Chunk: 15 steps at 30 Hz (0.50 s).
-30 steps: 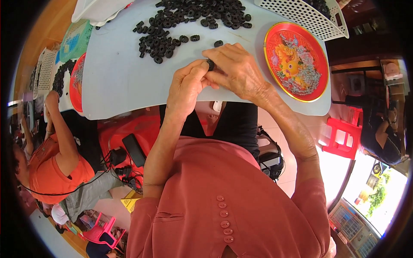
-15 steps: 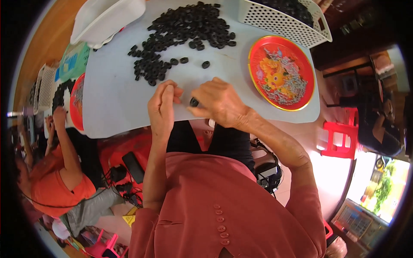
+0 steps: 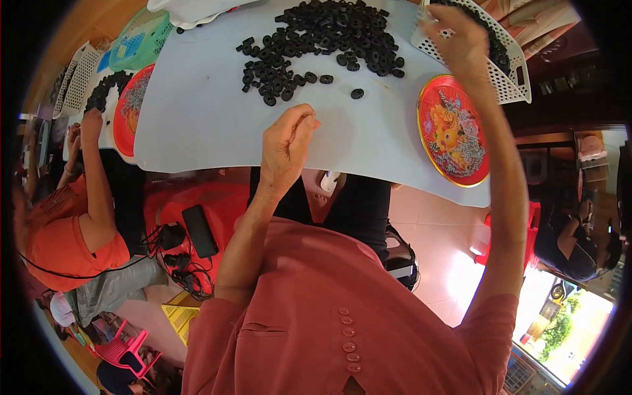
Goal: The person picks up a black plastic component and a small metal pin by hand, joins them together, and places the assembled unit onto a red tray, repeating the process.
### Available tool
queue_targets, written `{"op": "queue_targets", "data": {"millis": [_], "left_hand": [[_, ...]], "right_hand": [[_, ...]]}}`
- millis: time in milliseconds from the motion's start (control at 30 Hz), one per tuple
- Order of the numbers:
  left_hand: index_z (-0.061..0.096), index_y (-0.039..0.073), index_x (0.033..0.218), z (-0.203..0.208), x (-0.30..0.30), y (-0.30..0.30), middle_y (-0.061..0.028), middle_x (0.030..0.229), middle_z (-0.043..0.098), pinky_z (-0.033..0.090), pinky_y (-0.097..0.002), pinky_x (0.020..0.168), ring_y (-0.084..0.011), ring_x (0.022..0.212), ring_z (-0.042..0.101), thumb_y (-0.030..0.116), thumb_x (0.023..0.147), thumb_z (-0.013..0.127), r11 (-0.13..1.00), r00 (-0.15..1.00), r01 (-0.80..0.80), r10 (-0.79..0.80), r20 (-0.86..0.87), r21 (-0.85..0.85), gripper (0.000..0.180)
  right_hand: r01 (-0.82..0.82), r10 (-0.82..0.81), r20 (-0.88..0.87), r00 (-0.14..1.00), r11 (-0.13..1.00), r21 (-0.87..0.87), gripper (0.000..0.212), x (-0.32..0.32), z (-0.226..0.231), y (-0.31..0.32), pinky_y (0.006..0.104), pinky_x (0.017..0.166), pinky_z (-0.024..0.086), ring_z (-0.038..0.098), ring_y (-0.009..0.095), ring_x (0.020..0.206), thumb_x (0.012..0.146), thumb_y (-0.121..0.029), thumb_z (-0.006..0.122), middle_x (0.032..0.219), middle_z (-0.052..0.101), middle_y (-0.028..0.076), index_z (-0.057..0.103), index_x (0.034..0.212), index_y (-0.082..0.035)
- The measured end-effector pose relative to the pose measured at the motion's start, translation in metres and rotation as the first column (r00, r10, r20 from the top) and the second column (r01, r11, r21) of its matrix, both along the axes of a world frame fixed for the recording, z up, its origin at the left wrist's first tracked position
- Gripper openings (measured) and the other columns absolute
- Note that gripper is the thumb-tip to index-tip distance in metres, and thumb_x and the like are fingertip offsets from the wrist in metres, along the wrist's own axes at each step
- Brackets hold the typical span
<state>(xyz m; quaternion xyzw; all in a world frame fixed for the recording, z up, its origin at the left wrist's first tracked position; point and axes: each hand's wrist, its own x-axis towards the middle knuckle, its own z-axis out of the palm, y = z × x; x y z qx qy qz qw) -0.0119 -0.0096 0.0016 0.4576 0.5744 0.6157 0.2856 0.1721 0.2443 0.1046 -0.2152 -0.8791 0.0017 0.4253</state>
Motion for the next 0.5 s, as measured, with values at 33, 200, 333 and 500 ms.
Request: {"op": "queue_targets", "data": {"millis": [33,200,333,500], "left_hand": [[0.058,-0.003,0.101,-0.002,-0.003,-0.003,-0.0066,0.077,0.061,0.041,-0.0222,0.057,-0.0074,0.063,0.048,0.009,0.092,0.052,1.000,1.000,-0.012,0.012,0.004,-0.015,0.016],[0.058,-0.003,0.101,-0.008,-0.004,-0.004,-0.0067,0.077,0.060,0.042,-0.0235,0.057,-0.0085,0.063,0.048,0.008,0.092,0.052,0.999,0.999,-0.041,0.041,-0.013,0.033,0.015],[0.059,-0.002,0.103,-0.005,-0.004,-0.006,-0.0060,0.085,0.063,0.045,-0.0236,0.063,-0.0090,0.069,0.052,0.012,0.096,0.051,0.999,0.999,-0.018,0.018,-0.027,-0.026,0.018],[0.059,-0.002,0.104,-0.006,-0.007,-0.005,-0.0061,0.085,0.063,0.045,-0.0237,0.063,-0.0094,0.069,0.053,0.013,0.095,0.051,0.999,1.000,-0.008,0.007,-0.011,-0.033,0.019]], "right_hand": [[-0.080,0.090,0.044,0.995,0.976,-0.202,0.024,-0.021,-0.013,-0.021,0.0302,0.061,0.052,0.065,0.017,0.068,0.079,-0.016,0.070,0.084,0.067,0.011,0.067,0.101,-0.007],[-0.235,0.340,0.291,0.894,0.910,-0.342,0.030,-0.096,-0.059,-0.088,0.0365,0.070,0.051,0.064,0.025,0.077,0.076,-0.008,0.066,0.093,0.067,0.010,0.065,0.106,-0.007],[-0.157,0.215,0.496,0.842,0.975,-0.155,0.025,-0.114,-0.073,-0.092,0.0393,0.070,0.051,0.063,0.030,0.077,0.074,-0.010,0.066,0.088,0.067,0.012,0.064,0.099,-0.004],[-0.190,0.314,0.343,0.885,0.917,-0.351,0.019,-0.114,-0.068,-0.092,0.0363,0.069,0.052,0.064,0.026,0.072,0.073,-0.006,0.064,0.082,0.066,0.012,0.063,0.092,-0.002]]}}
